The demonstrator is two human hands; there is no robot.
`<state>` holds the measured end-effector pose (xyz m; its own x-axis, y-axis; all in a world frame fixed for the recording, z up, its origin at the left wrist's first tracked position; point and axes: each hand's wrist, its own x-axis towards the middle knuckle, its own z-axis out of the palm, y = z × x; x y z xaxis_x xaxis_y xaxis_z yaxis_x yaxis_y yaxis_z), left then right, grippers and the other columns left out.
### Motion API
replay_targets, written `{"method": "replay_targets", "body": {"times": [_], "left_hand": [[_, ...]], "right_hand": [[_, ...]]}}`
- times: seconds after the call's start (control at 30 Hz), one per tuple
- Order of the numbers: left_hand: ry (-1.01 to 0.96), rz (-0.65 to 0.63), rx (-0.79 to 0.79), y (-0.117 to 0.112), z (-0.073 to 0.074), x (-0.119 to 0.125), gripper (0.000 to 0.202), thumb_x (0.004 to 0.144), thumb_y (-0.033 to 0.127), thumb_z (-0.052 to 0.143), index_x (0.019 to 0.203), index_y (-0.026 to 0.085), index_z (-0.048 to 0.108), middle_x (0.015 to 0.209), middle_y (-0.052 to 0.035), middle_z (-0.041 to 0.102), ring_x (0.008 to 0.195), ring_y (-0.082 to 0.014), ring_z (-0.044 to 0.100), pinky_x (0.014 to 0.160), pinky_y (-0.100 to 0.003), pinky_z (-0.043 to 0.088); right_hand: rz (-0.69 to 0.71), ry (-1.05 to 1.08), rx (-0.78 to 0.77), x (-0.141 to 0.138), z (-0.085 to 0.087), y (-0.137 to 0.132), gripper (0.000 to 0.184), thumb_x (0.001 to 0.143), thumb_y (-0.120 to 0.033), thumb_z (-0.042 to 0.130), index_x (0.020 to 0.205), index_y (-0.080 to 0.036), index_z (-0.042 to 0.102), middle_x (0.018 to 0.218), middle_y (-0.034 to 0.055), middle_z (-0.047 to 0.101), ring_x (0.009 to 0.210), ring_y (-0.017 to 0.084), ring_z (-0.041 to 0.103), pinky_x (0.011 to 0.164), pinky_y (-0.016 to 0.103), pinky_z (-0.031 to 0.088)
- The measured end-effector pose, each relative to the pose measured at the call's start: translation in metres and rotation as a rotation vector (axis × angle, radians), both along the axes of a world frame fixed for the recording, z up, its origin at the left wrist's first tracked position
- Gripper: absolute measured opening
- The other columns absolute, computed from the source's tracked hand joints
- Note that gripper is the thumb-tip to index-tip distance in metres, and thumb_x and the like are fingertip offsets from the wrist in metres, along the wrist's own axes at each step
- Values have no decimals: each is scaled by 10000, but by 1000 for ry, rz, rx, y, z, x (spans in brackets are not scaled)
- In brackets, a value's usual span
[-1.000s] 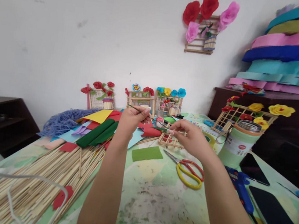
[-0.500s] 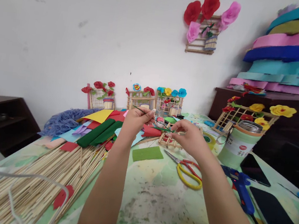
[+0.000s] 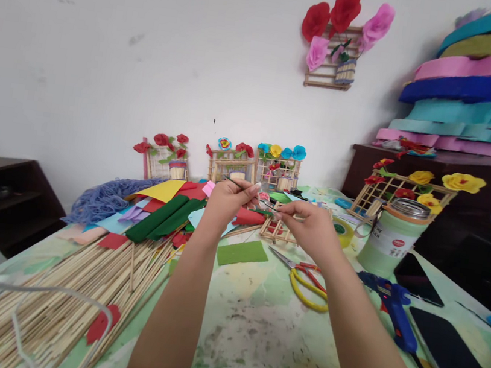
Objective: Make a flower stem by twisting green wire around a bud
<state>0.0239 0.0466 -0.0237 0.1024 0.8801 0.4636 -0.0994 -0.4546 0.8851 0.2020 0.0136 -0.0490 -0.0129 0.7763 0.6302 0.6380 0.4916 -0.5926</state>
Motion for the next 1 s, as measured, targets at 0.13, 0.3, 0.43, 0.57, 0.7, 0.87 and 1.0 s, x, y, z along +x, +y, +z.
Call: {"method": "replay_targets", "body": {"times": [0.13,0.3,0.43,0.57,0.7,0.87,1.0], "left_hand": [[-6,40,18,3,-2,1,368,591,485,776,599,135,660,519,-17,622,473,-92,529,514,-214,435],[4,75,22,6,-3,-3,375,602,491,769,612,134,656,527,-20,623,473,-93,529,518,-216,428],[-6,81,26,6,0,-10,373,594,484,778,607,131,657,530,-28,628,492,-96,543,528,-213,430],[-23,82,12,4,2,-13,369,583,478,786,600,133,656,521,-22,623,473,-82,522,506,-204,417],[-20,79,10,3,2,-12,386,569,494,791,599,135,652,516,-19,618,469,-82,520,501,-207,419],[-11,82,9,3,2,-13,387,571,497,790,598,137,650,514,-18,615,474,-86,527,504,-212,419],[-10,103,0,5,2,-16,392,567,494,792,600,130,652,517,-27,621,470,-86,531,499,-211,413]], "right_hand": [[35,-20,99,-2,-1,2,102,772,-198,608,749,-201,707,866,60,725,814,211,664,742,350,498],[77,-19,-2,3,-1,0,198,812,-249,586,960,-216,713,954,75,728,841,212,666,731,347,509],[153,-93,-97,13,-2,3,237,861,-277,520,994,-237,713,959,66,725,857,211,648,729,337,492],[137,-185,-70,18,-1,7,259,863,-305,504,727,-200,697,756,52,681,724,195,599,652,309,450],[162,-129,-115,15,0,7,233,865,-327,502,783,-190,672,785,43,664,741,186,587,667,296,445],[251,-183,-131,16,-3,9,273,897,-322,440,784,-190,650,762,41,633,717,179,562,664,297,436],[210,-168,-32,17,-4,11,243,855,-322,528,685,-174,617,826,62,629,792,184,570,716,296,435]]}}
